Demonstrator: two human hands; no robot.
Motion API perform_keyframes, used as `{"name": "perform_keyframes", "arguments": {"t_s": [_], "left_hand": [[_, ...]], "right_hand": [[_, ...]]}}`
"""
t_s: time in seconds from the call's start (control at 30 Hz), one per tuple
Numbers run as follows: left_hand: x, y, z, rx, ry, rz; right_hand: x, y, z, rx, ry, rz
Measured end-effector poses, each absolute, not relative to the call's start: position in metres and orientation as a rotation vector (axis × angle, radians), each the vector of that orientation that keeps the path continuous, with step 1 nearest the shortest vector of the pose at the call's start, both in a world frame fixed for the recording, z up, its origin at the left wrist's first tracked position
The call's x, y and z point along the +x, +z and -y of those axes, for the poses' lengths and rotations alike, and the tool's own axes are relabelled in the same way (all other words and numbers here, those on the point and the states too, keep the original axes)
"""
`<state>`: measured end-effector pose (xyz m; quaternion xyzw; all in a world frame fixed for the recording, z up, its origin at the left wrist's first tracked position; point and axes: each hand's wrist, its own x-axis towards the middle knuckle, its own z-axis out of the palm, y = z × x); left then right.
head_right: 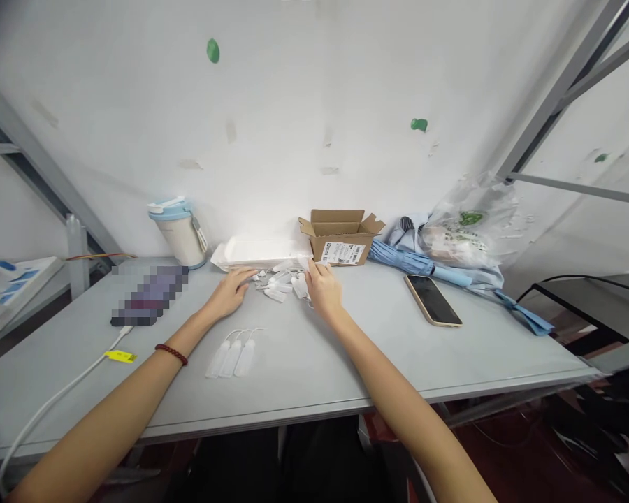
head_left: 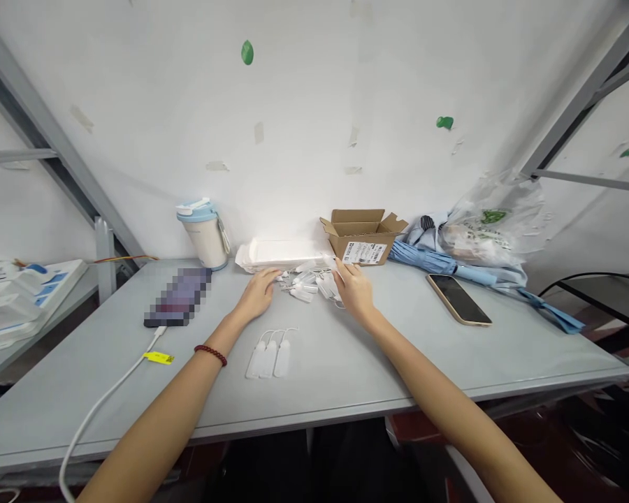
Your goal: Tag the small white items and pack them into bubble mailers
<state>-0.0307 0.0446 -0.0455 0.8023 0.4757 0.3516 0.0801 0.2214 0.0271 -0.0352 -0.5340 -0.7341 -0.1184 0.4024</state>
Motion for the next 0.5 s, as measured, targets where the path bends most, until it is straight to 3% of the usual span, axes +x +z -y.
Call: {"name": "perform_keyframes", "arguments": {"t_s": [0.33, 0.43, 0.5], "left_hand": [[-0.03, -0.047, -0.045, 2.404, 0.943, -1.427], [-0.03, -0.047, -0.044, 2.379, 0.946, -1.498], [-0.031, -0.046, -0.044, 2.356, 0.945, -1.536]], "right_hand": [[0.216, -0.025, -0.017, -1.332, -0.185, 1.911], [0.21, -0.016, -0.002, -1.232, 0.019, 1.913], [0.203, -0.009, 0.01, -1.151, 0.337, 2.026]]}}
